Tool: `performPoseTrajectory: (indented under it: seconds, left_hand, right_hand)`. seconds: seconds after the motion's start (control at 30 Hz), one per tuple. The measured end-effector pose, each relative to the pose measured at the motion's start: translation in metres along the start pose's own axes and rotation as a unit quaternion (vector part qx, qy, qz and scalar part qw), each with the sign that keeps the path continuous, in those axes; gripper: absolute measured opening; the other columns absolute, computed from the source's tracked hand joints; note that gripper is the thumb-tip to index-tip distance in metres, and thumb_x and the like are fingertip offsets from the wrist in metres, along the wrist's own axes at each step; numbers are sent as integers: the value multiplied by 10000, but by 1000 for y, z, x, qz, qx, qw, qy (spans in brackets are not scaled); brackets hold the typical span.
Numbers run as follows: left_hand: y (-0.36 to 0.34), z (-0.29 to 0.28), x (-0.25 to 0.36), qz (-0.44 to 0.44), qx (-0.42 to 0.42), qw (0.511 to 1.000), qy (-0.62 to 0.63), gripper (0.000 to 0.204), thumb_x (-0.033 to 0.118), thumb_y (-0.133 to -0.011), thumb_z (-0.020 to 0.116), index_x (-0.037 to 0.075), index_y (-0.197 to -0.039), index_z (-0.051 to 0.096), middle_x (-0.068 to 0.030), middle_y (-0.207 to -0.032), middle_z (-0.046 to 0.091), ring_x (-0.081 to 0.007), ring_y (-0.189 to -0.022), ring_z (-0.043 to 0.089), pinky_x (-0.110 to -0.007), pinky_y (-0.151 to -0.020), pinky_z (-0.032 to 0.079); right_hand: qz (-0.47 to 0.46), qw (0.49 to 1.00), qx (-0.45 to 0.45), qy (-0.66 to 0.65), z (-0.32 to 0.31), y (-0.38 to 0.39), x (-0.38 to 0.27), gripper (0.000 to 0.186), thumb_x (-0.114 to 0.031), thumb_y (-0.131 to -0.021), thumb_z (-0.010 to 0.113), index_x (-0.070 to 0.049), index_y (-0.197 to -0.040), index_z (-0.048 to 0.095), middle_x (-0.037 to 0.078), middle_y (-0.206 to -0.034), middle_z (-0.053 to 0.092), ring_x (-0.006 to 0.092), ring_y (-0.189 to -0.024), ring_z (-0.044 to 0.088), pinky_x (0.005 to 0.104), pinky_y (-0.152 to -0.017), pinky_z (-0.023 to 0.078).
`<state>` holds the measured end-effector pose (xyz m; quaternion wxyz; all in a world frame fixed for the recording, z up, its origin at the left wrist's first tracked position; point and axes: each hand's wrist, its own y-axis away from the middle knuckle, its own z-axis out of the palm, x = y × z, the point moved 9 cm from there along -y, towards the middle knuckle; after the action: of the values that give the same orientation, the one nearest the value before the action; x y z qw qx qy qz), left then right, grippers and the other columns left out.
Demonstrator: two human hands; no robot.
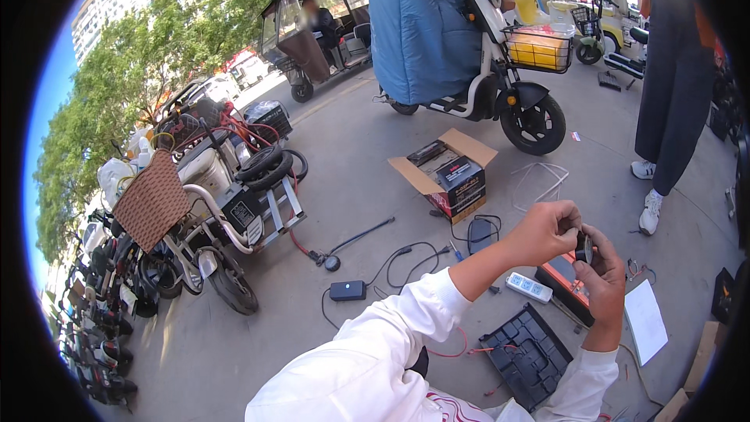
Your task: The person uses a multimeter to test a battery pack inside a three-wheeled vehicle, then removes the pack and continues testing and manipulating wires on the ground. They handle a green battery charger, a red multimeter, and a black battery pack, connecting and disconnecting wires.
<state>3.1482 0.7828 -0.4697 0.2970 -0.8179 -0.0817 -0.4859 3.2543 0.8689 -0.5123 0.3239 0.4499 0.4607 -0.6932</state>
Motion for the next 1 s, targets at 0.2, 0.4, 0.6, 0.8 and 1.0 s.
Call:
performPoseTrajectory:
  seconds: [0.2, 0.4, 0.6, 0.8, 1.0]
  left_hand:
    - [0, 3, -7, -18, -59, 996, 68, 187, 93, -883, 677, -33, -1018, 649, -71, -912, 691, -99, -859, 645, -277, -793, 542]
    - [0, -5, -1, 26, -42, 999, -15, 143, 76, -856, 714, -17, -962, 685, -83, -875, 700, -125, -843, 667, -300, -758, 552]
    - [-1, -7, 4, 54, -27, 997, -43, 109, 65, -834, 715, -4, -919, 701, -96, -857, 696, -147, -790, 664, -295, -703, 536]
    - [0, -6, 5, 48, -35, 998, -36, 110, 75, -824, 704, -5, -899, 704, -95, -828, 698, -154, -766, 666, -292, -688, 531]
    - [1, -6, 6, 37, -31, 998, -29, 115, 73, -792, 686, -18, -859, 702, -95, -755, 678, -128, -703, 632, -280, -644, 501]
  right_hand:
    - [4, 999, 16, 28, -7, 1, 5, 573, 63, -821, 622, 49, -1383, 513, 103, -1238, 612, 179, -1133, 593, 308, -1036, 426]
    - [-19, 1000, 10, 7, -1, 1, 2, 569, 68, -835, 615, 47, -1393, 501, 95, -1247, 597, 168, -1141, 579, 305, -1024, 431]
    - [-18, 1000, 11, 6, 4, -1, 6, 507, 36, -863, 616, 57, -1355, 495, 102, -1236, 584, 172, -1156, 562, 308, -1026, 421]
    - [-20, 999, 24, 14, 1, -3, 14, 431, -4, -880, 638, 57, -1291, 520, 119, -1235, 582, 186, -1177, 549, 314, -1036, 408]
    - [-25, 999, 19, 21, 5, -3, 10, 412, -27, -895, 639, 57, -1282, 525, 121, -1223, 588, 194, -1182, 545, 323, -1039, 402]
